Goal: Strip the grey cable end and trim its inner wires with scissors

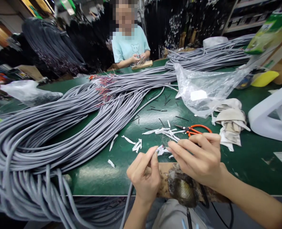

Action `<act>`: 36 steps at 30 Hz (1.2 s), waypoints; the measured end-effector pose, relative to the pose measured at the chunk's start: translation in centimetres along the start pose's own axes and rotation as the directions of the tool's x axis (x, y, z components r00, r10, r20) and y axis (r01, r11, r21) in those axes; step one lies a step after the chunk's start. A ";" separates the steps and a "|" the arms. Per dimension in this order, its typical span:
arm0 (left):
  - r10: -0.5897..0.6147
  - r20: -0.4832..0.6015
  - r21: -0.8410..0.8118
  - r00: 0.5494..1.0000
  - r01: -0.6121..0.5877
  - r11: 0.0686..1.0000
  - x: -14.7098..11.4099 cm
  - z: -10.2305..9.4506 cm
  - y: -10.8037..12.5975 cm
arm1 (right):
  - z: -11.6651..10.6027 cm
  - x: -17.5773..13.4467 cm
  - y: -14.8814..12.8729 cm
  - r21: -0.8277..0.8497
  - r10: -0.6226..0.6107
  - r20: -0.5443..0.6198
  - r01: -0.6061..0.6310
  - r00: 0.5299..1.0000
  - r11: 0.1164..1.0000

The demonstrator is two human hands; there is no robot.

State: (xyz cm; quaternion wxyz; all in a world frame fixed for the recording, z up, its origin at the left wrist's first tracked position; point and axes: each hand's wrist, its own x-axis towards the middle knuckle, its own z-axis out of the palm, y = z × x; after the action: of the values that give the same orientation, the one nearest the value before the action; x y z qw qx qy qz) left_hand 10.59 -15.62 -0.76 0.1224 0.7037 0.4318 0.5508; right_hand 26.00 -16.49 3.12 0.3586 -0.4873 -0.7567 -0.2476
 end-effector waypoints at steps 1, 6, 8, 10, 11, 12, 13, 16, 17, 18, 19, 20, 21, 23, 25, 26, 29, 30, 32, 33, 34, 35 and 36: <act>-0.003 0.004 0.001 1.000 0.003 1.000 0.0 0.0 0.0 | 0.1 0.0 0.0 0.035 0.027 0.011 -0.028 1.000 0.999; 0.004 0.055 0.027 0.998 -0.005 1.000 -0.1 -0.1 -0.1 | 0.7 0.2 -0.1 0.341 0.210 0.149 -0.249 0.966 0.906; 0.039 0.077 0.049 0.996 -0.043 0.998 -0.2 0.0 -0.2 | 0.9 0.3 -0.1 0.468 0.272 0.280 -0.378 0.921 0.799; 0.065 0.098 0.069 0.993 -0.072 0.995 -0.2 0.0 -0.4 | 1.0 0.4 0.0 0.521 0.311 0.428 -0.513 0.849 0.682; 0.069 0.105 0.076 0.992 -0.077 0.994 -0.2 0.0 -0.4 | 1.1 0.4 0.1 0.515 0.320 0.488 -0.563 0.812 0.646; 0.072 0.102 0.076 0.992 -0.080 0.994 -0.3 0.0 -0.4 | 1.1 0.3 0.1 0.492 0.324 0.530 -0.596 0.783 0.634; 0.074 0.093 0.070 0.993 -0.081 0.994 -0.3 0.0 -0.4 | 1.1 0.3 0.2 0.465 0.319 0.555 -0.604 0.768 0.647; 0.046 0.061 0.020 0.997 -0.047 0.999 -0.1 -0.1 -0.3 | 1.0 0.3 0.4 0.423 0.219 0.580 -0.520 0.785 0.742; 0.012 0.064 -0.004 0.998 -0.011 1.000 -0.1 -0.1 -0.2 | 0.9 0.4 0.4 0.429 0.169 0.584 -0.479 0.794 0.766; -0.029 0.078 -0.028 0.997 0.031 0.999 0.0 -0.1 -0.1 | 0.8 0.4 0.5 0.442 0.136 0.583 -0.452 0.801 0.775; -0.071 0.096 -0.051 0.993 0.077 0.996 0.1 -0.1 0.0 | 0.6 0.5 0.5 0.451 0.133 0.577 -0.450 0.806 0.771; -0.108 0.113 -0.075 0.988 0.117 0.990 0.2 -0.1 0.1 | 0.4 0.6 0.5 0.453 0.167 0.564 -0.472 0.809 0.756; -0.138 0.134 -0.097 0.981 0.151 0.984 0.2 -0.1 0.1 | 0.3 0.7 0.5 0.457 0.218 0.543 -0.504 0.811 0.733; -0.176 0.180 -0.138 0.968 0.202 0.970 0.3 -0.2 0.2 | 0.1 0.8 0.6 0.497 0.282 0.508 -0.545 0.814 0.676; -0.200 0.228 -0.175 0.953 0.242 0.954 0.3 -0.3 0.2 | 0.1 0.8 0.6 0.570 0.225 0.507 -0.520 0.832 0.637; -0.204 0.252 -0.187 0.946 0.254 0.949 0.3 -0.3 0.2 | 0.2 0.7 0.6 0.603 0.187 0.497 -0.492 0.848 0.628; -0.203 0.275 -0.198 0.940 0.262 0.945 0.2 -0.3 0.3 | 0.6 0.5 0.5 0.633 0.202 0.426 -0.450 0.882 0.631; -0.197 0.272 -0.195 0.942 0.254 0.947 0.1 -0.3 0.3 | 0.8 0.5 0.4 0.624 0.238 0.411 -0.462 0.880 0.631; -0.182 0.234 -0.165 0.955 0.223 0.961 0.1 -0.1 0.3 | 1.0 0.3 0.2 0.595 0.281 0.409 -0.488 0.868 0.639; -0.175 0.201 -0.127 0.964 0.203 0.971 0.1 0.0 0.3 | 1.1 0.2 0.1 0.580 0.274 0.398 -0.471 0.876 0.665; -0.168 0.166 -0.071 0.972 0.182 0.981 0.1 0.1 0.3 | 1.1 0.1 -0.1 0.565 0.244 0.365 -0.422 0.898 0.709; -0.157 0.138 -0.009 0.978 0.160 0.987 0.2 0.2 0.2 | 1.2 -0.1 -0.2 0.546 0.190 0.318 -0.343 0.929 0.764; -0.141 0.132 0.047 0.981 0.136 0.990 0.2 0.3 0.1 | 1.2 -0.2 -0.4 0.523 0.121 0.267 -0.249 0.956 0.815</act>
State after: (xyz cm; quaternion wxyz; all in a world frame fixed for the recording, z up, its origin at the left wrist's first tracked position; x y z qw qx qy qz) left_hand 10.87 -15.45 -0.68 0.1762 0.7099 0.4807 0.4837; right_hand 25.36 -15.86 2.19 0.4195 -0.4596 -0.7794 0.0728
